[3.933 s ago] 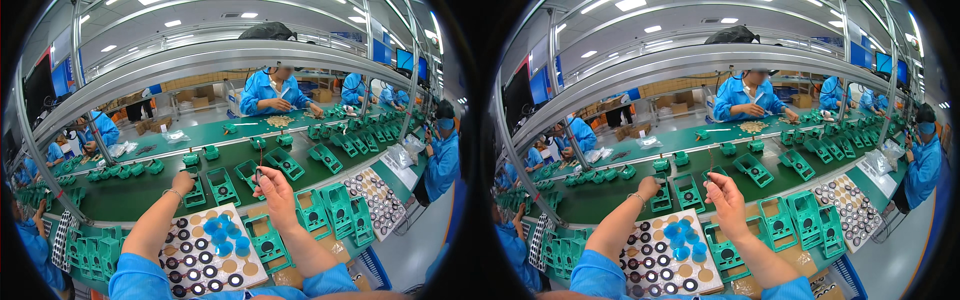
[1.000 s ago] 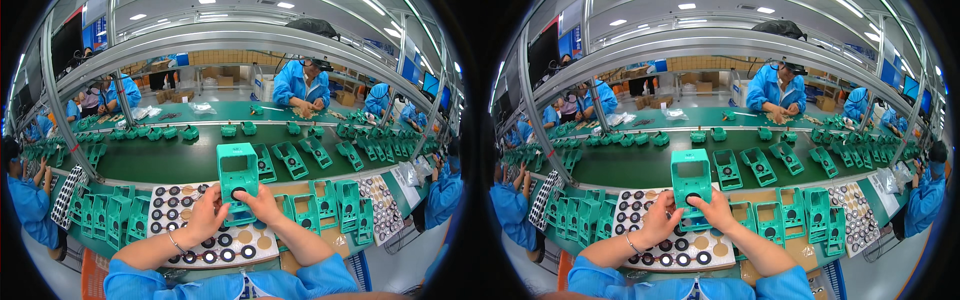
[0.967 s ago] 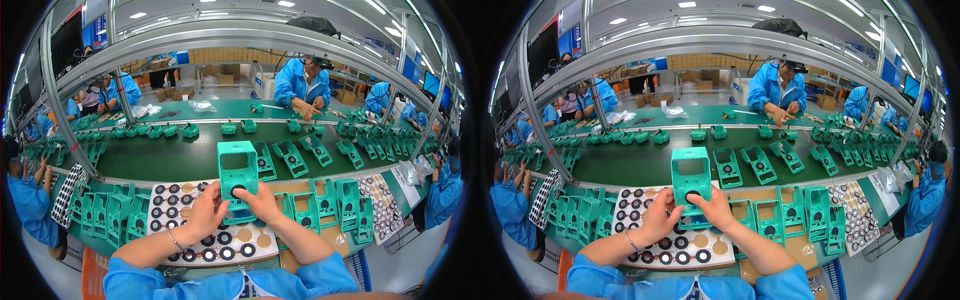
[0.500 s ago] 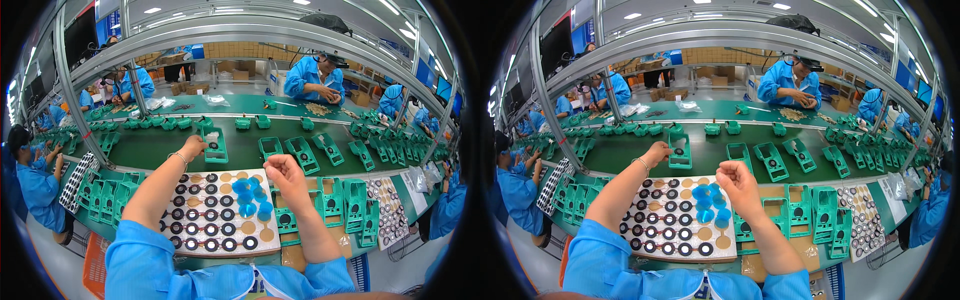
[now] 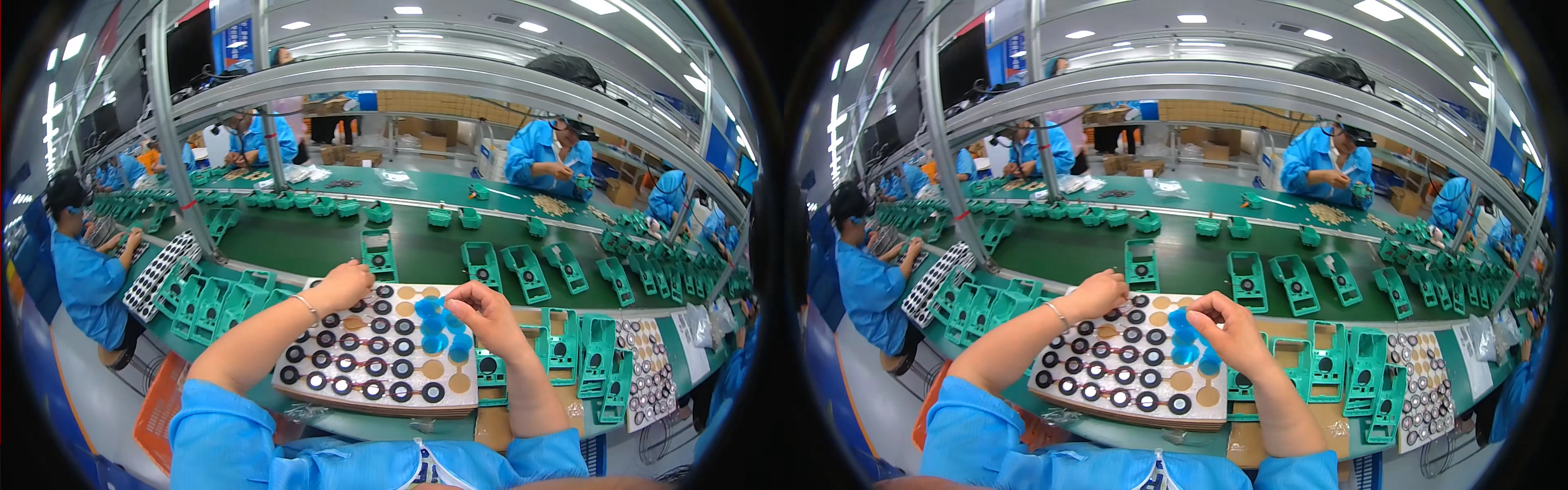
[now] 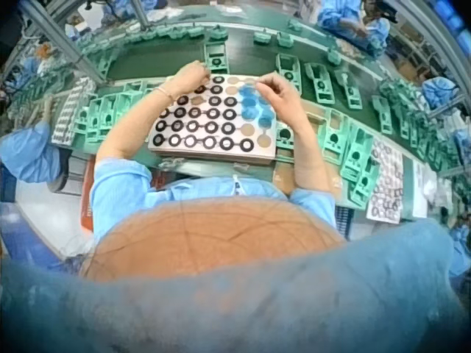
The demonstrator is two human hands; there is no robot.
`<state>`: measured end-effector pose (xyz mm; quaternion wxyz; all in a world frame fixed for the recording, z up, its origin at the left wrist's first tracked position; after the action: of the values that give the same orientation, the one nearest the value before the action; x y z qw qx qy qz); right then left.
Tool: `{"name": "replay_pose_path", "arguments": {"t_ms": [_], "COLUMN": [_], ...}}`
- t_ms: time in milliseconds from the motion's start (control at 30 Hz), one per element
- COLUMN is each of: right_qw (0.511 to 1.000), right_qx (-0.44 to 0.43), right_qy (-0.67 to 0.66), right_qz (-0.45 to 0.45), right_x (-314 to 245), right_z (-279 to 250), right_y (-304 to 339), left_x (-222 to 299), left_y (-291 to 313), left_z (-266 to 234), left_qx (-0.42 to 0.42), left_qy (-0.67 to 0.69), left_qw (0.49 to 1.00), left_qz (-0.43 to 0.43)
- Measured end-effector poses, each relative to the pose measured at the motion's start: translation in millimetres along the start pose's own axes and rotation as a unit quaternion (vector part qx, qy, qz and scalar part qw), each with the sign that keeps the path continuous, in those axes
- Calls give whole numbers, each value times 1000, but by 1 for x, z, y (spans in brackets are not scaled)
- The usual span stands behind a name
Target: Manually assemble components into a green plastic electronic housing at a factory workstation.
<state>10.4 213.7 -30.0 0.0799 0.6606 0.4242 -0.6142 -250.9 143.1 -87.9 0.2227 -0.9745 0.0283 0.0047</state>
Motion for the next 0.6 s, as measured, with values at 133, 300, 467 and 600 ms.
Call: {"name": "replay_pose_path", "arguments": {"t_ms": [133,300,467,600], "right_qw": [1000,999,998,998], "right_qx": [8,5,-15,-4], "right_qy": [-10,-41,-64,-68], "right_qz": [-9,-14,-9,-13], "right_x": [3,1,2,6], "right_z": [9,11,14,9], "right_y": [4,5,7,8], "left_x": [3,-3,-4,10], "left_y": [4,9,5,-7], "left_z": [10,9,14,2], "left_qx": [81,81,69,109], "left_qy": [-56,79,100,176], "left_qw": [995,985,969,966], "left_qz": [29,-130,-213,-157]}}
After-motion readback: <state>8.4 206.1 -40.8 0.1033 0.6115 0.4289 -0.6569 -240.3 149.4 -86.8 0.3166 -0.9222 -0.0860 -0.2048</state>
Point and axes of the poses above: each hand's wrist, its own y-axis away from the middle knuckle, its own z-axis out of the palm, x = y × z, the point moved 3 cm from there along -y, towards the middle knuckle, and after that the axes turned 10 degrees about x, right-handed, at the moved point
